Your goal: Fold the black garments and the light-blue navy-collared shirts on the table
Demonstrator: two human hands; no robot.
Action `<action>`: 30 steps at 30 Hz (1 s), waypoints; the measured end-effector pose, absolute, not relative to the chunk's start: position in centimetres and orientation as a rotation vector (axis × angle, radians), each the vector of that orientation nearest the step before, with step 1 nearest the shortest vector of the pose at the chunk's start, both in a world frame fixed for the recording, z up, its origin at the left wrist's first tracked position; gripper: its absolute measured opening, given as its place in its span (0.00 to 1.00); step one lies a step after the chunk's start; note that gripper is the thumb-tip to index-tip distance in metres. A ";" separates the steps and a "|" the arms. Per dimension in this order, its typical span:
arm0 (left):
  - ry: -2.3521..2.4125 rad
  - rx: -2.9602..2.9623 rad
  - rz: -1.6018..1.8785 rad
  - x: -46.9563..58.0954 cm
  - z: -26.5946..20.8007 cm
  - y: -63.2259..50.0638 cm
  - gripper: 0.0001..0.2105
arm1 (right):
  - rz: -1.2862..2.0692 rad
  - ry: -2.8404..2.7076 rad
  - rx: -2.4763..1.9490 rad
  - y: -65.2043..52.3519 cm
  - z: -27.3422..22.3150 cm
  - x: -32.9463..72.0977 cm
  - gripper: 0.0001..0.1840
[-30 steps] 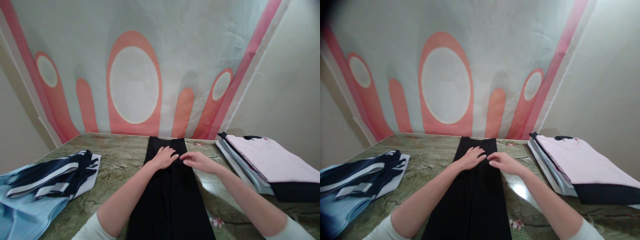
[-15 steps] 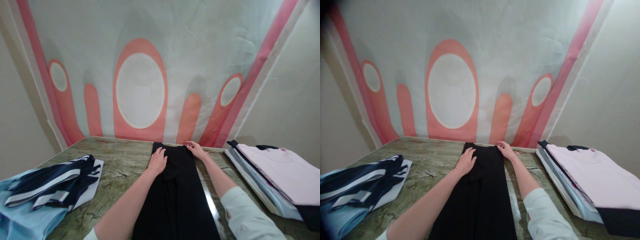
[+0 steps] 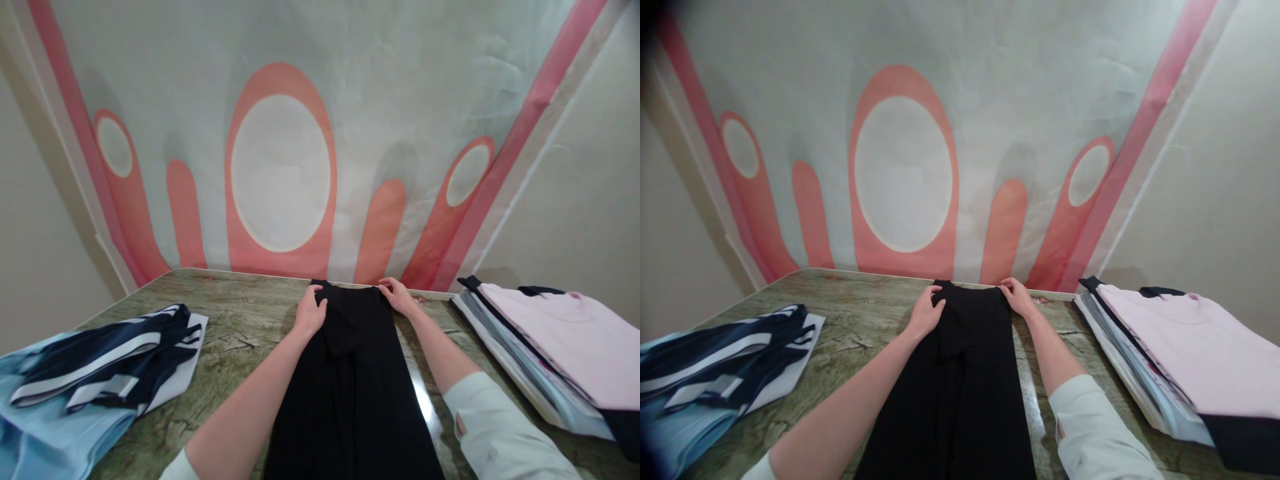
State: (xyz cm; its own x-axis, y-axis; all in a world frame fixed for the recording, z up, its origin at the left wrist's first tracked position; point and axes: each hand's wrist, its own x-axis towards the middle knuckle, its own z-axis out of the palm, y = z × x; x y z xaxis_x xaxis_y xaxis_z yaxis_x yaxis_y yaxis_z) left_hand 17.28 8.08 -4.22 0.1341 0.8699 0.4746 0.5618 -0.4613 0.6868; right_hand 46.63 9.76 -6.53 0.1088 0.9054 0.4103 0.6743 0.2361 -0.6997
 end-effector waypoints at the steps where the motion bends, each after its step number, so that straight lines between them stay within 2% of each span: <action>1: 1.400 2.106 1.233 17.3 -4.2 7.9 0.14 | 0.318 -1.623 -1.506 9.8 -6.6 46.8 0.14; 6: 1.492 2.199 1.169 17.5 -4.3 7.4 0.15 | 0.257 -1.595 -1.545 10.1 -7.2 47.3 0.13; 13: 1.457 2.133 1.252 17.5 -4.7 8.0 0.13 | 0.103 -1.549 -1.677 11.0 -8.4 47.4 0.10; 19: 1.258 2.318 1.246 17.4 -4.2 7.4 0.18 | 0.028 -1.557 -1.764 9.9 -8.1 47.4 0.14; 24: 1.170 2.408 1.213 17.4 -3.8 7.1 0.13 | 0.047 -1.568 -1.854 9.2 -7.9 47.3 0.14; 30: 1.350 2.470 1.098 17.4 -3.6 6.6 0.12 | 0.032 -1.524 -1.931 9.2 -7.7 46.7 0.13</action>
State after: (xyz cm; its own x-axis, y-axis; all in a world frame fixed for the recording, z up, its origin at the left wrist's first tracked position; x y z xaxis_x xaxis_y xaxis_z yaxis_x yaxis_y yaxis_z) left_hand 17.41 6.64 -3.62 0.3389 0.7715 0.5385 0.6842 -0.5950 0.4217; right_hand 46.75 9.16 -7.68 0.3178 0.8720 0.3723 0.8558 -0.0949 -0.5085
